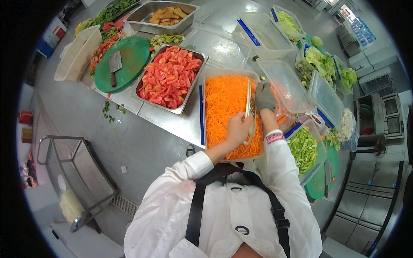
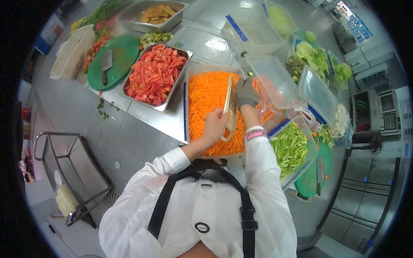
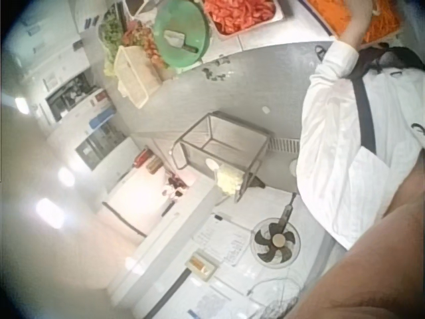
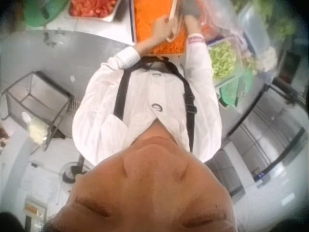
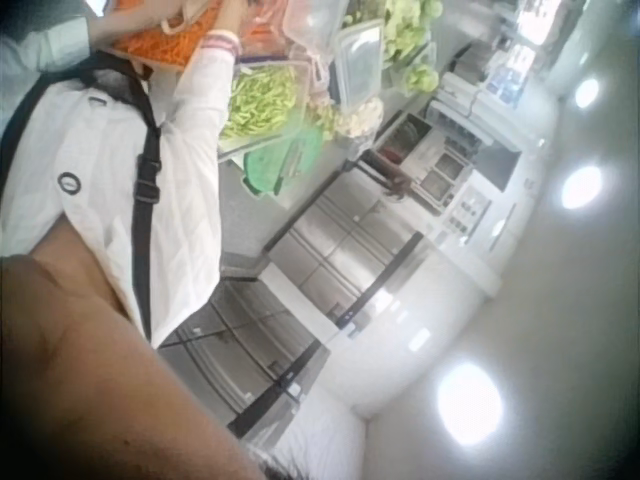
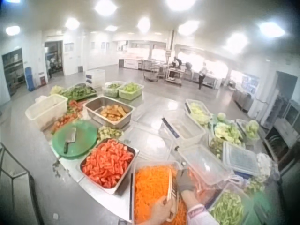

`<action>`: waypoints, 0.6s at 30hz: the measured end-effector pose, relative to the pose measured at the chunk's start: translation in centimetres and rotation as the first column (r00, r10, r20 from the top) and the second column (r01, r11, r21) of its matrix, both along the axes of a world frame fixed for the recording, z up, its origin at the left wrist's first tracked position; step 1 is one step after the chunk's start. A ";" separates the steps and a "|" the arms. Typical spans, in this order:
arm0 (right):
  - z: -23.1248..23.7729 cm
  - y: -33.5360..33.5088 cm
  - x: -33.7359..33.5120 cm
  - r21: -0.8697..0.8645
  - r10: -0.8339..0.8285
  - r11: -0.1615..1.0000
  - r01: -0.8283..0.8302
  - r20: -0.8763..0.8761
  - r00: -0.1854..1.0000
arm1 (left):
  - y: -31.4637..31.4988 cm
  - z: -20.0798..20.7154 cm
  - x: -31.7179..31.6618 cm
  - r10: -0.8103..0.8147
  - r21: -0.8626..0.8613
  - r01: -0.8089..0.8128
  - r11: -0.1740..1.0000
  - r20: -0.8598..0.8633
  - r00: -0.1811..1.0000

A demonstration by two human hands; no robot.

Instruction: The person grates whole carrots using a handheld box grater into a large plastic container. They repeatedly pick up carrots, grate them, and place the grated pieces into the container while standing at a stainless steel prep table.

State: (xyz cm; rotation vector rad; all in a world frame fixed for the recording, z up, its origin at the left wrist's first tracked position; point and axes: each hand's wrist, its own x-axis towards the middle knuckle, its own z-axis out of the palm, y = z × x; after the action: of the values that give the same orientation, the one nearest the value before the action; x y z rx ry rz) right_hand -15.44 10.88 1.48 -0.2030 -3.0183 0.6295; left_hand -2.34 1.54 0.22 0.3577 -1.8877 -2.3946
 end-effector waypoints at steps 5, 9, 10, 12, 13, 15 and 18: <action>0.9 0.0 7.0 0.086 0.306 0.952 -0.294 -0.185 0.934 | -2.4 -0.5 -2.0 0.081 -0.007 -0.081 0.997 0.021 0.997; 0.2 -0.7 2.4 0.088 0.166 0.984 -0.154 -0.160 0.973 | -1.8 -1.1 -0.8 -0.011 -0.017 0.011 1.000 -0.016 1.000; 1.9 -1.4 1.3 0.040 0.073 0.997 -0.074 0.003 0.997 | -1.6 -1.2 -0.6 -0.021 -0.020 0.021 1.000 -0.014 1.000; 1.2 -0.4 -0.6 0.101 0.096 0.991 -0.089 -0.063 0.993 | -1.1 -0.7 0.1 -0.043 -0.025 0.043 0.999 -0.015 0.999; 1.0 -0.3 -0.1 0.149 0.162 0.979 -0.140 -0.151 0.975 | -1.8 -0.2 -0.5 -0.028 -0.036 0.028 0.999 0.004 1.000; 1.1 -0.6 4.4 0.315 0.377 0.915 -0.252 -0.444 0.813 | -3.5 0.6 -1.2 0.014 -0.047 -0.011 0.999 0.060 0.998; 1.0 -1.1 5.2 0.310 0.422 0.897 -0.316 -0.384 0.821 | -3.6 0.6 -1.5 0.043 -0.010 -0.043 0.999 0.046 0.998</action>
State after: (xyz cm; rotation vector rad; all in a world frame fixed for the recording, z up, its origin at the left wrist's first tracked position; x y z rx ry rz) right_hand -10.23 9.80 2.46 0.4918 -2.6518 0.2729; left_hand -3.87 -2.02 0.78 0.4522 -1.8882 -2.3702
